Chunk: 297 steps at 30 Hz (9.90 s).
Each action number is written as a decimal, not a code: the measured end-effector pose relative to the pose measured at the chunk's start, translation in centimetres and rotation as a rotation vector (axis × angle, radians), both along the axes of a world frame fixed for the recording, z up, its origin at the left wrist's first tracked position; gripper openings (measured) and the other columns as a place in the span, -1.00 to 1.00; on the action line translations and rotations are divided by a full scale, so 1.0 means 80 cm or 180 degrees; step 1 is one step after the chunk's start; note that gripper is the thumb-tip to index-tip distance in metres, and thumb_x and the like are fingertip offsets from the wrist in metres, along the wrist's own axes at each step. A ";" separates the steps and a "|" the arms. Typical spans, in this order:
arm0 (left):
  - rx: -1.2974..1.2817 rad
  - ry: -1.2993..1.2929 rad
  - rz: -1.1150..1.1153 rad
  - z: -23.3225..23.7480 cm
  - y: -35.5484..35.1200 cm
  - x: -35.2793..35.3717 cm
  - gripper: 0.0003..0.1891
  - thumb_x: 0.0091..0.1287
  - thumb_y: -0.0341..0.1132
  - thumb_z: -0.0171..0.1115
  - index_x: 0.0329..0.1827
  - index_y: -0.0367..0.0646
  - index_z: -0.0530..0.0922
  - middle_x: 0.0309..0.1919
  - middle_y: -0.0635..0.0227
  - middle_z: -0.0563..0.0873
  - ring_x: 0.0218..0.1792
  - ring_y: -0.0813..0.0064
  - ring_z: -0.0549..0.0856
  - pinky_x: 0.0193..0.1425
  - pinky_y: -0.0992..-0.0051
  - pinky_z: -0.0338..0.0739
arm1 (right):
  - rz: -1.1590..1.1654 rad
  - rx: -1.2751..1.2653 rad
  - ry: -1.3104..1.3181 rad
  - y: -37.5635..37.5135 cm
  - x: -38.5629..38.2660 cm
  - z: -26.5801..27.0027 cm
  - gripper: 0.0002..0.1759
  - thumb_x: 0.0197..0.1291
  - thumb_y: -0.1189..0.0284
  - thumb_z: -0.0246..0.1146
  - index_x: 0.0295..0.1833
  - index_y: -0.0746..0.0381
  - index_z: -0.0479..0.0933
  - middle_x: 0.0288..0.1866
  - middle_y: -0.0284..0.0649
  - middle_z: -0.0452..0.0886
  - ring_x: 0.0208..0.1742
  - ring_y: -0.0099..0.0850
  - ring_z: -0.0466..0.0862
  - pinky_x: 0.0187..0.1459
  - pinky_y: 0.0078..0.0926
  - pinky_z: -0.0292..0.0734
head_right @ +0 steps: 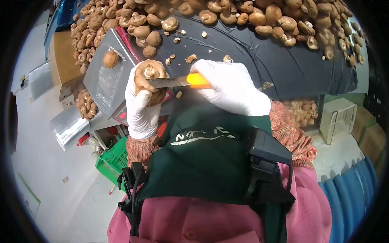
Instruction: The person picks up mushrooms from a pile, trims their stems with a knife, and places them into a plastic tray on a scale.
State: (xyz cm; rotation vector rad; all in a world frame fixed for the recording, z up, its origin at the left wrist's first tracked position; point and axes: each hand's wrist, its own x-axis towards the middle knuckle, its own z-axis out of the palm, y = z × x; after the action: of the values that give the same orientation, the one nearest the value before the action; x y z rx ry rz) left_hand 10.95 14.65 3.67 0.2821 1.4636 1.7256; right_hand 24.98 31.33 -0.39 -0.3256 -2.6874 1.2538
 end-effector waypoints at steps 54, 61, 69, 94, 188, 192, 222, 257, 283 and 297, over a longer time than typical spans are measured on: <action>-0.1537 0.2103 0.0434 0.009 -0.074 -0.094 -0.44 0.28 -0.49 0.20 0.39 -0.32 0.38 0.22 0.14 0.54 0.21 0.38 0.53 0.37 0.36 0.41 | -0.0532 0.0976 -0.1231 0.061 0.146 -0.029 -0.59 0.14 0.37 0.33 0.13 0.16 0.50 -0.16 -0.17 0.61 -0.26 -0.12 0.68 -0.21 -0.23 0.59; -0.2467 0.3059 0.0824 -0.036 -0.085 -0.145 -0.42 0.15 -0.24 0.61 0.15 -0.27 0.51 -0.01 0.20 0.68 -0.02 0.40 0.69 0.10 0.41 0.61 | 0.0201 0.1107 -0.0681 0.001 0.039 -0.087 -0.62 0.16 0.43 0.31 0.13 0.15 0.52 -0.20 -0.22 0.57 -0.26 -0.21 0.66 -0.21 -0.28 0.60; -0.2250 0.3641 0.1048 -0.062 -0.092 -0.158 -0.43 0.10 -0.25 0.62 0.12 -0.29 0.58 0.01 0.12 0.64 0.03 0.19 0.64 0.21 0.28 0.53 | 0.0259 0.1090 -0.0489 0.002 0.038 -0.082 -0.59 0.11 0.39 0.34 0.12 0.14 0.55 -0.02 -0.20 0.57 -0.07 -0.21 0.63 -0.09 -0.22 0.61; -0.1194 0.2727 0.0833 0.025 0.023 -0.106 -0.56 0.37 -0.56 0.24 0.34 -0.23 0.53 0.22 0.27 0.63 0.16 0.44 0.62 0.31 0.40 0.49 | -0.2487 -0.2329 0.1149 0.231 -0.021 0.011 -0.51 0.36 0.32 0.33 0.30 0.34 0.47 -0.07 -0.28 0.65 -0.24 -0.58 0.64 -0.23 -0.58 0.60; -0.1667 0.3932 0.1070 -0.082 -0.187 -0.165 -0.37 0.18 -0.26 0.49 0.30 -0.29 0.50 0.07 0.00 0.62 0.14 0.04 0.59 0.31 0.15 0.42 | -0.1156 -0.3521 0.0554 -0.131 -0.064 0.024 -0.56 0.24 0.54 0.38 0.21 0.33 0.46 0.20 -0.15 0.59 0.25 -0.43 0.57 0.32 -0.44 0.45; -0.2438 0.4270 0.0775 -0.076 -0.192 -0.169 -0.39 0.18 -0.28 0.43 0.31 -0.25 0.49 0.12 0.03 0.60 0.19 0.06 0.57 0.31 0.17 0.43 | -0.1433 -0.2521 0.0474 -0.132 -0.058 0.031 -0.55 0.22 0.58 0.37 0.21 0.35 0.45 0.20 -0.15 0.58 0.22 -0.40 0.61 0.28 -0.43 0.50; -0.1320 0.3593 0.1492 -0.051 -0.180 -0.124 -0.45 0.44 -0.46 0.19 0.49 -0.27 0.34 0.09 0.18 0.58 0.09 0.35 0.58 0.27 0.35 0.48 | -0.2402 0.1032 0.0266 0.126 0.085 -0.006 -0.59 0.25 0.38 0.32 0.21 0.18 0.54 0.06 -0.14 0.64 0.03 -0.18 0.68 0.04 -0.32 0.59; 0.0364 -0.1368 -0.0971 -0.101 0.177 -0.025 -0.45 0.41 -0.38 0.29 0.44 -0.22 0.37 0.24 0.24 0.59 0.19 0.33 0.61 0.31 0.31 0.49 | -0.2469 0.0279 0.1194 0.183 0.021 -0.100 -0.48 0.10 0.55 0.41 0.22 0.21 0.52 0.06 -0.14 0.61 0.00 -0.28 0.67 0.03 -0.41 0.61; 0.0104 -0.0903 -0.1157 -0.123 0.084 0.000 -0.39 0.31 -0.35 0.36 0.41 -0.28 0.39 0.22 0.15 0.56 0.23 0.29 0.58 0.35 0.29 0.49 | -0.2261 -0.0368 0.0009 0.081 0.013 -0.111 -0.45 0.10 0.39 0.43 0.22 0.23 0.51 0.06 -0.18 0.66 0.02 -0.32 0.68 -0.04 -0.38 0.60; -0.0386 0.2047 0.0715 -0.022 -0.114 -0.054 -0.36 0.19 -0.50 0.46 0.36 -0.30 0.44 0.29 0.17 0.55 0.29 0.34 0.57 0.38 0.32 0.49 | -0.0167 -0.3186 0.0222 0.003 -0.121 0.002 -0.60 0.30 0.43 0.34 0.21 0.21 0.48 0.10 -0.29 0.61 0.07 -0.58 0.59 0.05 -0.60 0.52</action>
State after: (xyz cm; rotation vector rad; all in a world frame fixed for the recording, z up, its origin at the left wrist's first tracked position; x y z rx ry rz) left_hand 6.67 5.53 1.95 0.6748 2.1193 1.7993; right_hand 15.27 31.58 -0.25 -0.4298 -1.7604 2.4238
